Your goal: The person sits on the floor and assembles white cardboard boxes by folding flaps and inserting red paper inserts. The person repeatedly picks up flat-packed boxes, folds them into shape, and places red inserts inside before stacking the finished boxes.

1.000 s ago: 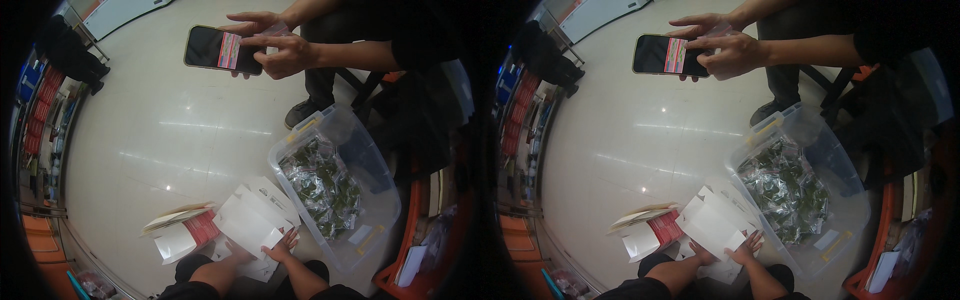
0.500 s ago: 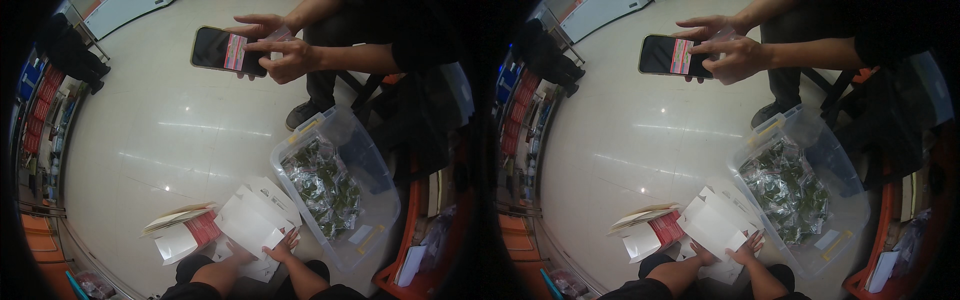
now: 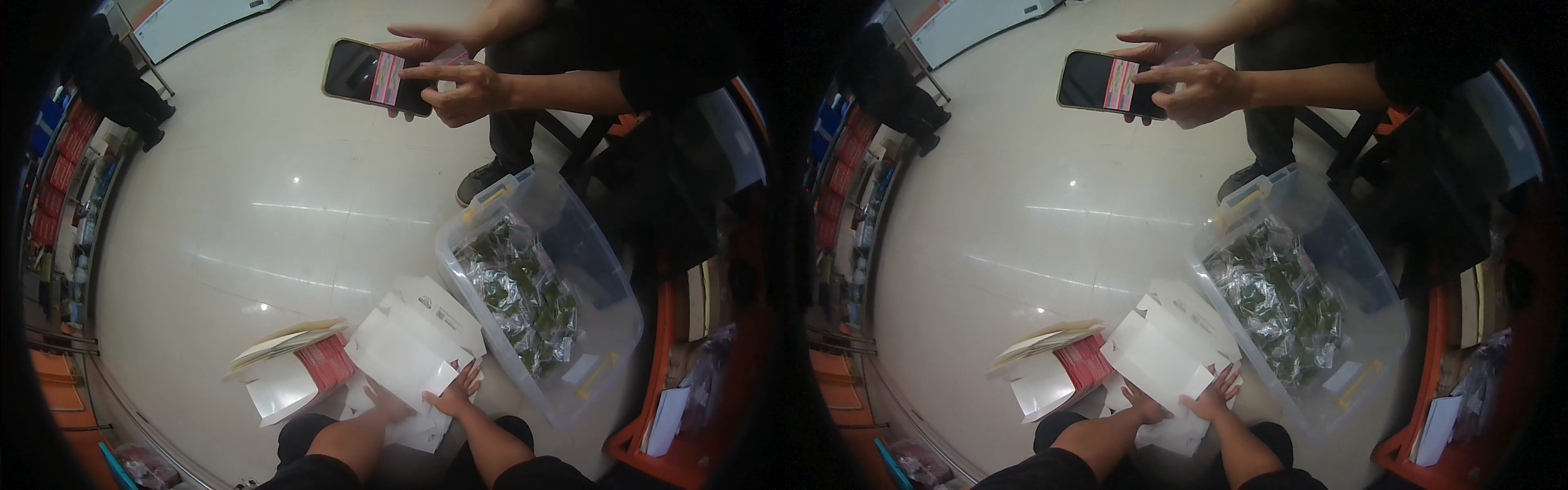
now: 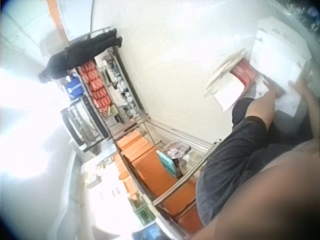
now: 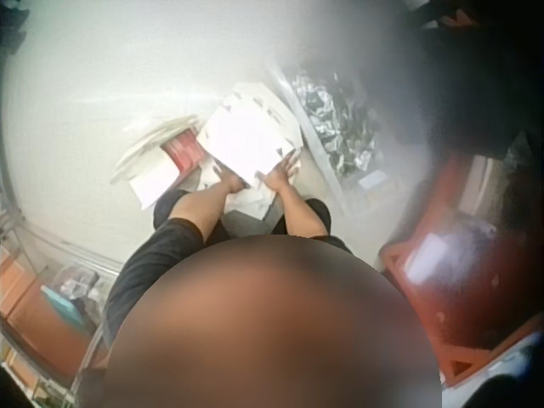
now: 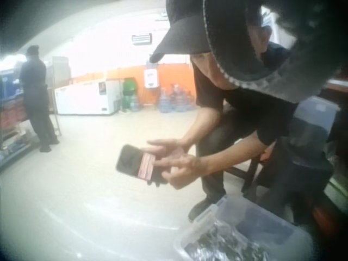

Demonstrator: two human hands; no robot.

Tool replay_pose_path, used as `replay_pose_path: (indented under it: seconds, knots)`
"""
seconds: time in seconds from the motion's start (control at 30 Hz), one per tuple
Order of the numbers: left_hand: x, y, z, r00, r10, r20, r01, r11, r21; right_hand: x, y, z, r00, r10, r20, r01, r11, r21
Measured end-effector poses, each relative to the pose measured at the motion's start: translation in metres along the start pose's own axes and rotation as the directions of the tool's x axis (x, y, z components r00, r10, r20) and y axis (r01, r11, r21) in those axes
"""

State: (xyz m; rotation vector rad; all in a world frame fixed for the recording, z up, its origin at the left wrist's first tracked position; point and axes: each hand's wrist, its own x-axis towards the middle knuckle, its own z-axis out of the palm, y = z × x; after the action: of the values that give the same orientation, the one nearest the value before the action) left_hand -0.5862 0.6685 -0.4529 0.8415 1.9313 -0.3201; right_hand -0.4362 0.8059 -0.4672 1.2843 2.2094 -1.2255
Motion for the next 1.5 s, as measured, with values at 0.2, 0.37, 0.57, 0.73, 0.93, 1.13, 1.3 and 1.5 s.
replay_pose_path:
  seconds: [0.2,0.37,0.57,0.73,0.93,1.13,1.3,1.5]
  knots:
    - [-0.020,0.003,0.004,0.997,0.071,-0.028,-0.070,0.997,0.033,-0.015,0.012,0.018,0.999,0.016,-0.052,-0.016,1.000,0.001]
    - [-0.035,0.021,0.038,0.998,0.057,-0.022,-0.055,0.994,0.092,-0.040,0.042,0.028,0.996,0.009,-0.093,-0.005,0.999,0.036]
    - [-0.098,0.048,0.115,0.999,-0.005,-0.043,0.011,0.990,0.141,-0.118,0.099,0.053,0.994,0.017,-0.108,-0.009,0.997,0.075]
    - [-0.207,0.042,0.202,0.977,-0.031,-0.211,0.058,0.990,0.125,-0.256,0.096,0.074,0.975,0.152,-0.165,-0.138,0.986,0.094]
    - [-0.341,-0.032,0.201,0.988,0.148,0.055,-0.157,0.931,0.330,-0.444,0.010,0.065,0.956,0.099,-0.275,0.067,0.843,0.534]
    - [-0.562,-0.090,0.181,0.825,0.420,-0.379,-0.348,0.905,0.245,-0.632,-0.082,0.082,0.906,-0.173,-0.385,0.349,0.821,0.452]
    - [-0.713,-0.105,0.251,0.790,0.323,-0.522,-0.607,0.283,-0.743,-0.755,-0.121,0.127,0.843,-0.477,-0.248,0.537,0.756,0.374]
    - [-0.742,-0.137,0.296,0.571,0.288,-0.769,-0.818,0.283,-0.501,-0.791,-0.123,0.175,0.732,-0.578,-0.361,0.674,0.538,0.506]
